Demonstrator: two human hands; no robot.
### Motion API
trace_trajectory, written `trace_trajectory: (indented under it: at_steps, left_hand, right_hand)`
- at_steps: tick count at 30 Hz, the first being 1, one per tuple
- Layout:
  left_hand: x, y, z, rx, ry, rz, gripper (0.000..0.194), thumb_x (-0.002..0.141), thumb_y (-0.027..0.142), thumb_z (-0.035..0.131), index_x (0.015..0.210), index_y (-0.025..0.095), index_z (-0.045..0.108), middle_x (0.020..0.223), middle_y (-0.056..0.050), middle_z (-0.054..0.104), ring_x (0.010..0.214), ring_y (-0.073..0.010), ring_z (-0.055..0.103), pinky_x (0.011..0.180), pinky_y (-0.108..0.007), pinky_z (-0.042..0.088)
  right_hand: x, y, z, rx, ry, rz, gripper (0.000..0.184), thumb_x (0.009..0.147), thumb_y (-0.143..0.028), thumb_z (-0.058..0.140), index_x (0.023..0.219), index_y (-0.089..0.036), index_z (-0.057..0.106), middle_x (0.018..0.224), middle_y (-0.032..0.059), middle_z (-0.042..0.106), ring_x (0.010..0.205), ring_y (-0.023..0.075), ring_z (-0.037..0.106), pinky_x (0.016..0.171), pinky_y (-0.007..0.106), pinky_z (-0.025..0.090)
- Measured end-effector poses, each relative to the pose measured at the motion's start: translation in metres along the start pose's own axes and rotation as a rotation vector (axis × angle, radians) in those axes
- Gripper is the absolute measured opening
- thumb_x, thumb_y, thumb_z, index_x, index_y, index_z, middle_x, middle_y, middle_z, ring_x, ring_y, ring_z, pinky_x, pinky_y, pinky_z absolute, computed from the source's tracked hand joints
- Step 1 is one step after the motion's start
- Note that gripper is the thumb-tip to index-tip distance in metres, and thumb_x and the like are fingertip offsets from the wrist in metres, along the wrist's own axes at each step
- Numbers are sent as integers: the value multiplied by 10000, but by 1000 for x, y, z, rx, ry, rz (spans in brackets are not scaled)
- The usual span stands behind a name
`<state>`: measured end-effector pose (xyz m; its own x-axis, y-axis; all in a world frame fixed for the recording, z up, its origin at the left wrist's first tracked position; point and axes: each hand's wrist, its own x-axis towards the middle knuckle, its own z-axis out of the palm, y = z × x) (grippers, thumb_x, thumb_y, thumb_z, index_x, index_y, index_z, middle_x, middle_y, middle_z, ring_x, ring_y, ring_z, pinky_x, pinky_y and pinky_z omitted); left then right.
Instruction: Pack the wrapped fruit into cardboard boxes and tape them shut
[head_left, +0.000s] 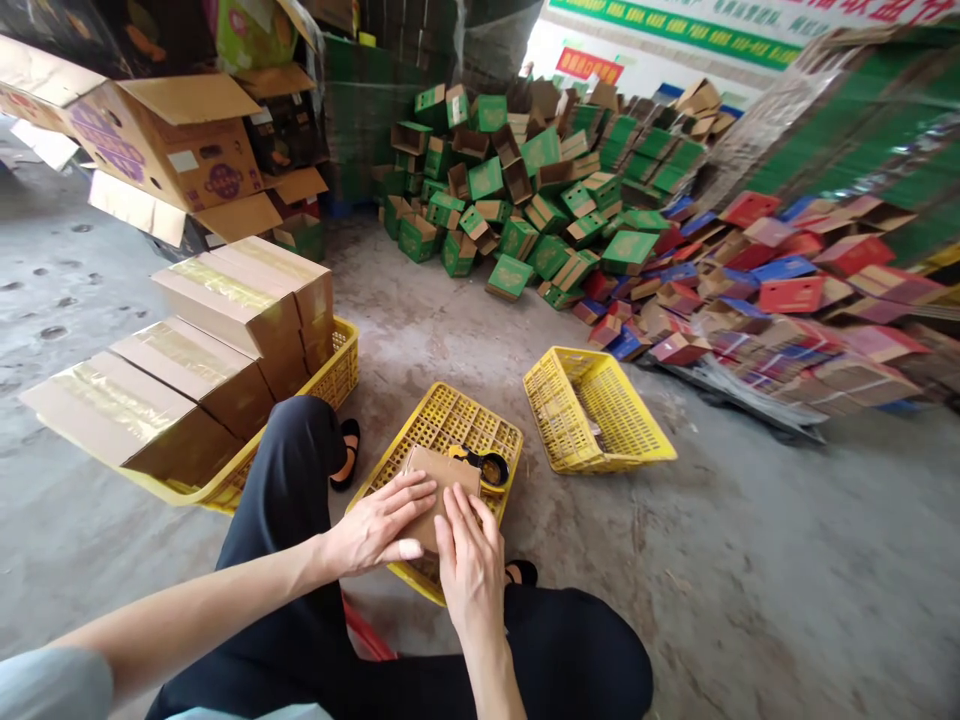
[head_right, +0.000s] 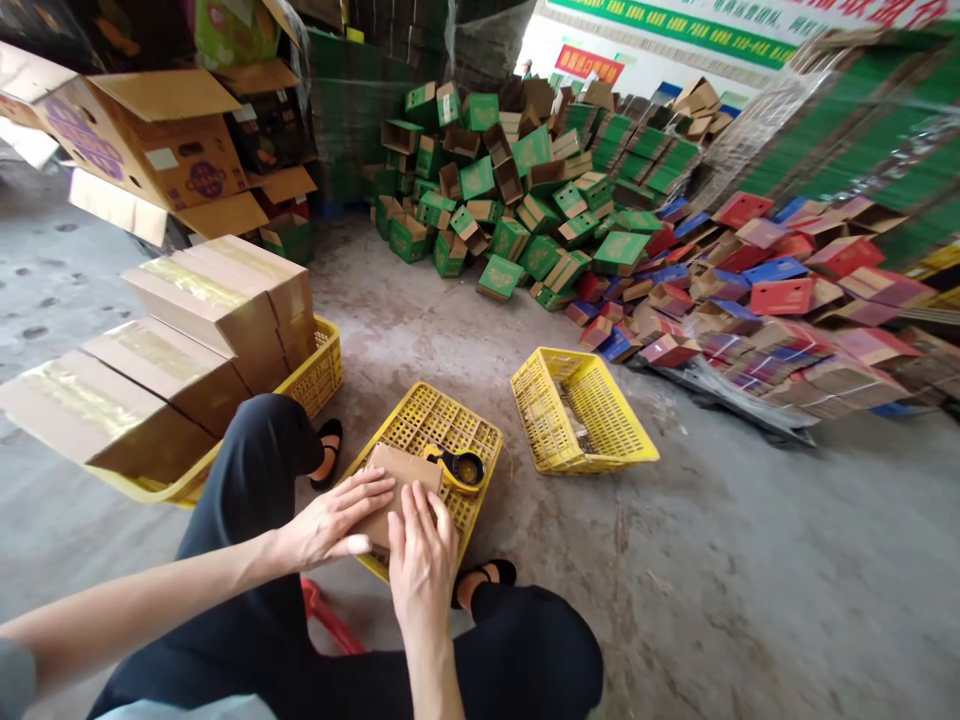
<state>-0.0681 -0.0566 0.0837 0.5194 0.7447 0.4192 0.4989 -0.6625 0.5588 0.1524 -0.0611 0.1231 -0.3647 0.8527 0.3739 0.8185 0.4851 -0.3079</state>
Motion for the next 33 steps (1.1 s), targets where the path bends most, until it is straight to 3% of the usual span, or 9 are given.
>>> trace_trajectory:
  at_steps: [4, 9, 12, 17, 20, 22, 27, 33]
  left_hand:
    - [2, -4, -3, -42, 2, 20, 692, 1072, 609, 357, 1617, 182, 387, 1604, -147, 504, 1582, -302, 325, 1291, -501, 347]
    - [1, -3, -3, -40, 25, 9, 586, 1102, 522, 354, 1573, 190, 457, 1588, -132, 529, 1570, -290, 354, 1284, -493, 364]
    - [-2, 0, 3, -16, 52, -47, 581, 1101, 507, 373, 1601, 215, 426, 1607, -107, 512, 1580, -280, 335, 1286, -478, 361]
    - [-10, 7, 14, 14, 101, -222, 677, 1077, 537, 435, 1683, 297, 252, 1754, -69, 225, 1616, -323, 213, 1280, -519, 346]
    - [-14, 12, 19, -31, 119, -338, 688, 1073, 525, 457, 1688, 374, 186, 1779, -28, 1, 1608, -339, 218, 1248, -536, 396]
    - [-15, 15, 22, -73, 129, -397, 696, 1070, 520, 469, 1687, 392, 175, 1774, -21, -54, 1593, -350, 246, 1214, -526, 448]
    - [-16, 19, 27, -137, 224, -436, 772, 1057, 509, 506, 1701, 339, 116, 1765, -91, 109, 1571, -356, 292, 1175, -558, 482]
    - [-11, 14, 23, -225, 287, -511, 696, 1033, 537, 557, 1655, 330, 324, 1692, -75, 381, 1546, -276, 395, 1263, -490, 378]
  right_hand:
    - [4, 2, 8, -8, 13, 42, 506, 1112, -434, 423, 1526, -181, 567, 1501, 108, 634, 1340, 307, 583, 1107, 496, 518]
    - [-14, 4, 25, 27, 102, 152, 636, 1097, -486, 437, 1637, -155, 378, 1651, 164, 433, 1499, 322, 471, 1166, 497, 488]
    - [-28, 6, 30, 105, 99, 243, 662, 1104, -493, 407, 1663, -152, 308, 1644, 177, 435, 1452, 307, 538, 1117, 437, 539]
    - [-41, 5, 31, 171, 103, 319, 672, 1096, -512, 420, 1648, -136, 347, 1511, 179, 595, 1253, 310, 709, 1007, 408, 608]
    - [-48, 4, 36, 197, 152, 378, 663, 1087, -523, 437, 1611, -118, 426, 1418, 187, 673, 1171, 317, 752, 982, 412, 620]
    - [-52, 3, 41, 225, 174, 423, 651, 1084, -528, 442, 1573, -102, 488, 1399, 199, 683, 1176, 320, 750, 962, 405, 630]
    - [-54, 1, 52, 296, 212, 479, 711, 1072, -590, 422, 1526, -56, 539, 1439, 220, 641, 1274, 333, 693, 945, 411, 639]
    - [-43, -15, 44, 398, 236, 533, 710, 1045, -617, 475, 1533, -106, 549, 1377, 191, 695, 1197, 311, 740, 906, 386, 643]
